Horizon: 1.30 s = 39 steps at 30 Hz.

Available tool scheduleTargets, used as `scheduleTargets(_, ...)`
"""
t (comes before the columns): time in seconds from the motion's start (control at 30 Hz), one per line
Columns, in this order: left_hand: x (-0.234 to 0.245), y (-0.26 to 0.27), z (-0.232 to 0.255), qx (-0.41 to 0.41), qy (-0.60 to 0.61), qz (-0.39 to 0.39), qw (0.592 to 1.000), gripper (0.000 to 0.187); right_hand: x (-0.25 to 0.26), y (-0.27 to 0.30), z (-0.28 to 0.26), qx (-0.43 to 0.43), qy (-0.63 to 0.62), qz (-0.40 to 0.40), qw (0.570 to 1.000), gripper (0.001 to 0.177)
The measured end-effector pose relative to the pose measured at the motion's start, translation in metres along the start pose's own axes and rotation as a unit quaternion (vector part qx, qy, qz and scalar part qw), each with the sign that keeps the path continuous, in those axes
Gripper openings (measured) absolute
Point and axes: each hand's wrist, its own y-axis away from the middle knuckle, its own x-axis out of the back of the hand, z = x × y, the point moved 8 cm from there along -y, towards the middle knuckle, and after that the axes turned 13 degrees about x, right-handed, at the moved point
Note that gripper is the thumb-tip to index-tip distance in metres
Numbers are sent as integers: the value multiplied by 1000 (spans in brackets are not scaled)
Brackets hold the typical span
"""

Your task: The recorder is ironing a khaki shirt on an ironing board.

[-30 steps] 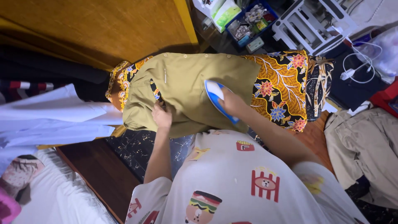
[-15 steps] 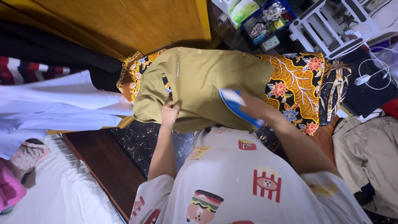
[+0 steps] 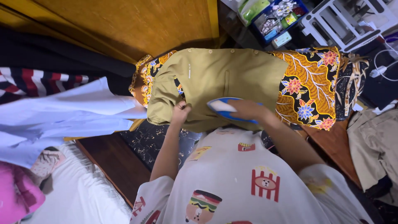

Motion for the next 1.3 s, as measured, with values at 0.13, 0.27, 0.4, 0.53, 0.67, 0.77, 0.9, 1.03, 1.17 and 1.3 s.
scheduleTargets(0.13,6,-14,-23,72,-150,33,986,9,3,-25,-29,-28,8,5,1000,41)
scheduleTargets(0.27,-9,-23,-5,-40,-173,-33,984,41,8,4,-12,-117,-8,57,991,46)
scheduleTargets(0.4,-15,-18,6,108,-130,-38,985,49,-3,88,68,-294,-60,168,939,45)
scheduleTargets(0.53,-21,-24,2,211,-43,-73,974,40,-4,165,119,-341,-7,305,889,45)
scheduleTargets(0.67,-30,-34,2,233,182,-144,944,34,14,176,113,-305,-64,383,869,51)
scheduleTargets(0.77,-32,-38,0,237,218,-166,932,34,22,138,102,-254,-102,334,902,47)
scheduleTargets(0.9,-21,-61,-33,244,275,-148,918,34,20,72,88,-221,-31,228,948,48)
scheduleTargets(1.03,-16,-59,-32,244,304,-133,911,26,44,54,95,-284,9,297,912,59)
scheduleTargets(1.17,-20,-43,-27,266,287,-136,910,28,93,76,125,-347,-7,415,841,62)
scheduleTargets(1.3,-16,-69,-61,219,289,-156,919,24,105,87,204,-326,58,457,825,62)
